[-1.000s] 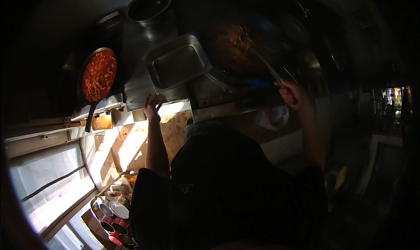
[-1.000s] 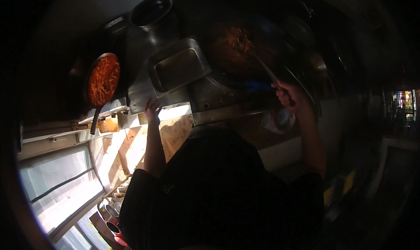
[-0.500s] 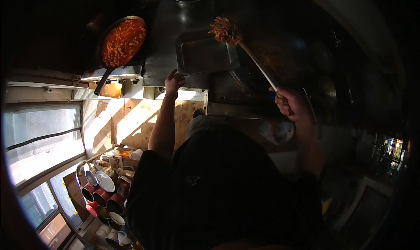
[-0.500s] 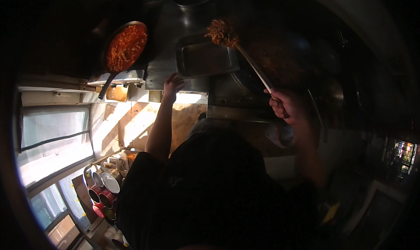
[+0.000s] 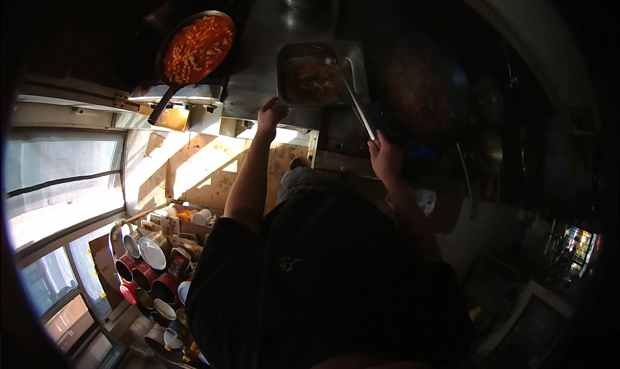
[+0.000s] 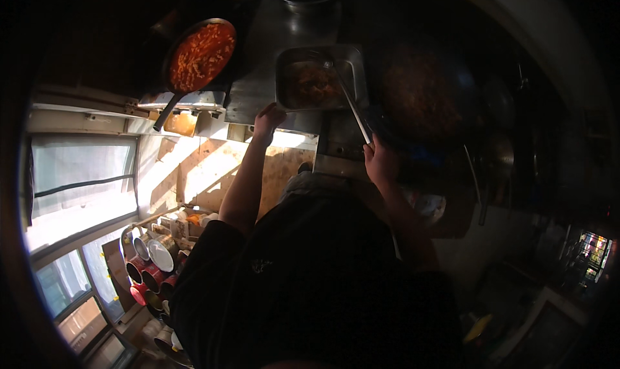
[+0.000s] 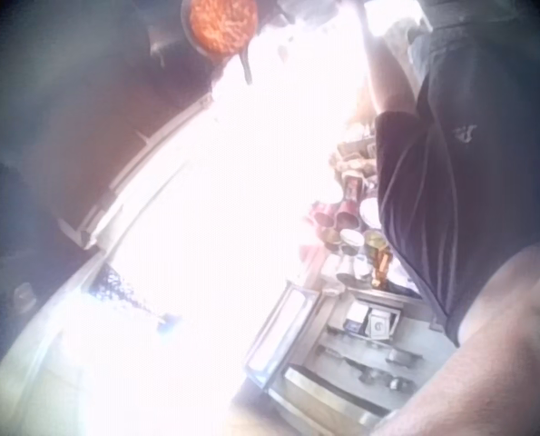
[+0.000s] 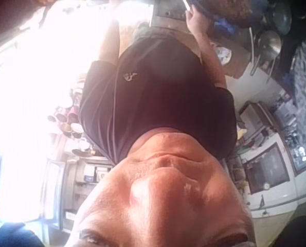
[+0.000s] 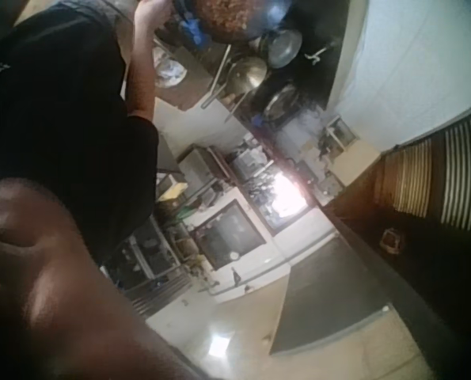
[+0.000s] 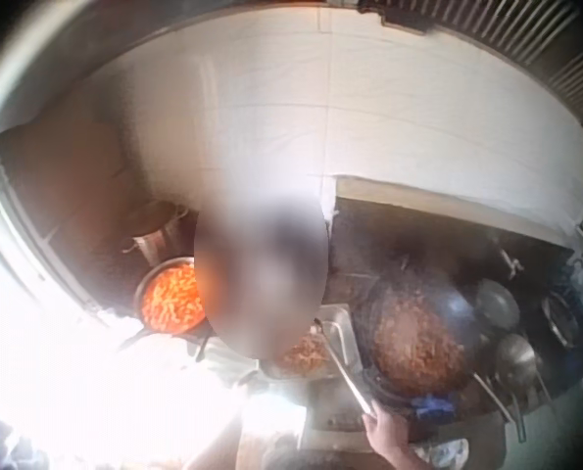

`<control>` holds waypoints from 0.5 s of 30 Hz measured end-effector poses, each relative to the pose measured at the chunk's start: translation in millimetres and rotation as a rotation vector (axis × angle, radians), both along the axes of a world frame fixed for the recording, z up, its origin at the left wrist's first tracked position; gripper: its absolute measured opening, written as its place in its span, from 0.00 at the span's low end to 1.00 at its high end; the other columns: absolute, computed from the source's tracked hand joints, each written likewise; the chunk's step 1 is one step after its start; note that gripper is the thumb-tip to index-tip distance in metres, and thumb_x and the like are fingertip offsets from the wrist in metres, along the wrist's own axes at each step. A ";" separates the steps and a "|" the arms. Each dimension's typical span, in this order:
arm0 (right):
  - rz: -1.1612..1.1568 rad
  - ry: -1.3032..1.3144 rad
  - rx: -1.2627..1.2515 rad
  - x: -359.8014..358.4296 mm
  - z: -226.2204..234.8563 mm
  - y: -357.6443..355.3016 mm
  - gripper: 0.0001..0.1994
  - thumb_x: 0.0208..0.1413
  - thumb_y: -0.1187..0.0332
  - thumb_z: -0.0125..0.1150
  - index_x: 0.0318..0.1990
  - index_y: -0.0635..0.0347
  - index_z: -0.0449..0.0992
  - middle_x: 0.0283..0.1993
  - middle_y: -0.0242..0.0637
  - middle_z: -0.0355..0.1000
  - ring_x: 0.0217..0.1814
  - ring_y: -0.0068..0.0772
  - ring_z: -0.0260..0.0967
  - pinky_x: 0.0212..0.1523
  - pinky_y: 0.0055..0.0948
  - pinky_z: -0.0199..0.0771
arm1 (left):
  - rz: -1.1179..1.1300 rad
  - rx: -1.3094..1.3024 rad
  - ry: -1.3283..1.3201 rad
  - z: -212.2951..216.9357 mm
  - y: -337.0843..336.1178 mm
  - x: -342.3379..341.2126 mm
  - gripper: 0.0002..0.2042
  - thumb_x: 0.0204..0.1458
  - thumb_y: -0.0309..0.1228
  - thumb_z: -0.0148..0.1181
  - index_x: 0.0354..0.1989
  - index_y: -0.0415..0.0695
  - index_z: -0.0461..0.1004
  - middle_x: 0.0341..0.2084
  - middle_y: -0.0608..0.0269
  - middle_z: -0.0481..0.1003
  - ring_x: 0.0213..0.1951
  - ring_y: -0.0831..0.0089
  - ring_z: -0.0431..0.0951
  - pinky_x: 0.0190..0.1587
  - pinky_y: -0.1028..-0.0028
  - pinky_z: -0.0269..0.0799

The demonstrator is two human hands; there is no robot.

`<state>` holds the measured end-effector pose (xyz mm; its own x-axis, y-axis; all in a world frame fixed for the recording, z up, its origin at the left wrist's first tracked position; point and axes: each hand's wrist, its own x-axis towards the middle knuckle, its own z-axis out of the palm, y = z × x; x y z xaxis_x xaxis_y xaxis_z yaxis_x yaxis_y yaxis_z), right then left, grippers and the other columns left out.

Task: The person stirs a large wok of noodles and vegetables over a gas flame, adds a white liquid from a ladle, and transfers the cooked mixture into a metal tray. The person also briefly handles a separate pan of cabbage.

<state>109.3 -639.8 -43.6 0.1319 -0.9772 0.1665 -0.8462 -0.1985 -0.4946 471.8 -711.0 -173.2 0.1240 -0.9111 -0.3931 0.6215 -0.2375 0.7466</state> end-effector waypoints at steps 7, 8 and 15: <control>-0.190 -1.338 1.041 -20.7 86.3 -2.1 0.11 0.62 0.61 0.55 0.46 0.56 0.71 0.24 0.24 0.62 0.13 0.09 0.49 0.12 0.13 0.47 | 0.083 0.187 -0.199 2.4 31.5 13.1 0.22 0.56 0.26 0.55 0.60 0.37 0.64 0.46 0.54 0.75 0.40 0.65 0.78 0.41 0.67 0.77; -0.207 -1.360 1.016 -32.2 96.6 1.4 0.11 0.62 0.61 0.55 0.46 0.56 0.71 0.24 0.25 0.62 0.14 0.09 0.50 0.12 0.13 0.47 | 0.106 0.214 -0.229 1.2 40.7 15.3 0.20 0.56 0.27 0.55 0.58 0.37 0.66 0.45 0.55 0.75 0.40 0.66 0.78 0.40 0.68 0.77; -0.473 -0.930 0.545 -133.0 141.5 7.3 0.10 0.60 0.59 0.58 0.36 0.55 0.70 0.20 0.24 0.62 0.14 0.13 0.53 0.12 0.18 0.51 | 0.332 0.455 -0.706 -43.3 140.6 48.1 0.14 0.55 0.25 0.53 0.50 0.38 0.73 0.40 0.54 0.76 0.36 0.64 0.78 0.35 0.69 0.77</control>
